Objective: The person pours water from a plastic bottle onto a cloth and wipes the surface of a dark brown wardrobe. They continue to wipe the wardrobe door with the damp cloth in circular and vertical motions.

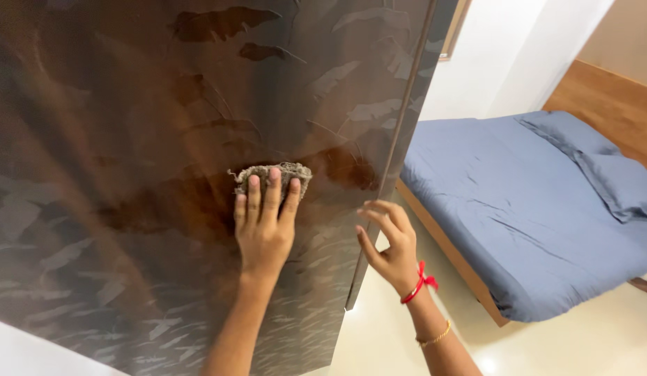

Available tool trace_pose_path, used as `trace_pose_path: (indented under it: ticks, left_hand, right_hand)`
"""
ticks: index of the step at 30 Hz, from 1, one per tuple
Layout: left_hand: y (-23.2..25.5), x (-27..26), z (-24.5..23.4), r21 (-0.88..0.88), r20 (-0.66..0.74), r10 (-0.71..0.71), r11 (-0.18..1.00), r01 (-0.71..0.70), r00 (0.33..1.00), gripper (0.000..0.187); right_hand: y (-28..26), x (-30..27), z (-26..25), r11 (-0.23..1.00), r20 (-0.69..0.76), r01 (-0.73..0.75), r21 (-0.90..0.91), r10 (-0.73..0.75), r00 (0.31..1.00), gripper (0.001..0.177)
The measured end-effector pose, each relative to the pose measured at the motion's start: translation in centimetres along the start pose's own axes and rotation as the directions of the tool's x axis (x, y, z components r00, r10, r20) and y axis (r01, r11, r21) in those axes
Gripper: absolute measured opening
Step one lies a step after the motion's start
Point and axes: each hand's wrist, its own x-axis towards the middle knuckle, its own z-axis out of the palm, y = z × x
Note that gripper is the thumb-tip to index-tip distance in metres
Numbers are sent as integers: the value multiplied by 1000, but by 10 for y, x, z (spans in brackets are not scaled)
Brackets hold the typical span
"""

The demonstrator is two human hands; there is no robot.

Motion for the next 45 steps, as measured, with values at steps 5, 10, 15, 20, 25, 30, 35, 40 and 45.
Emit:
trace_pose_path:
  ticks: [5,10,15,20,25,30,35,40,45]
  left_hand:
    - [-31,-4,-7,18,-85,-173,984,176,981,46]
    - [-9,1,-2,-184,-68,-253,954,237,965,48]
    - [-8,9,-1,91,-71,15,996,-8,997,41]
    - [-40,-3,-20,-66,-38,-250,967,247,968,44]
    - [8,5,-4,-145,109,-101,983,116,989,56]
    - [-2,8,-2,-9,-17,63,998,-63,998,54]
    - [-59,-13,-34,-44,-36,-459,888,457,888,46]
    - [-21,9,-16,-145,-140,-418,906,399,898,51]
    - [28,31,-8,-156,74,55,987,-43,996,58]
  right_hand:
    - [-5,18,-19,987,-5,101,-128,-102,995,40]
    - [2,24,-25,982,-47,-10,-187,1,999,59]
    - [12,24,-6,991,6,-20,-136,21,1000,87]
    - [22,18,5,990,16,-52,-134,54,998,100]
    - [24,14,18,991,-82,-88,-101,80,993,95]
    - [19,15,23,977,-111,-132,-166,115,987,91]
    - [18,18,16,943,-74,15,-331,-42,996,97]
    - [16,19,25,956,-102,-21,-293,-9,995,104]
    - [20,17,29,945,-137,20,-327,-69,988,104]
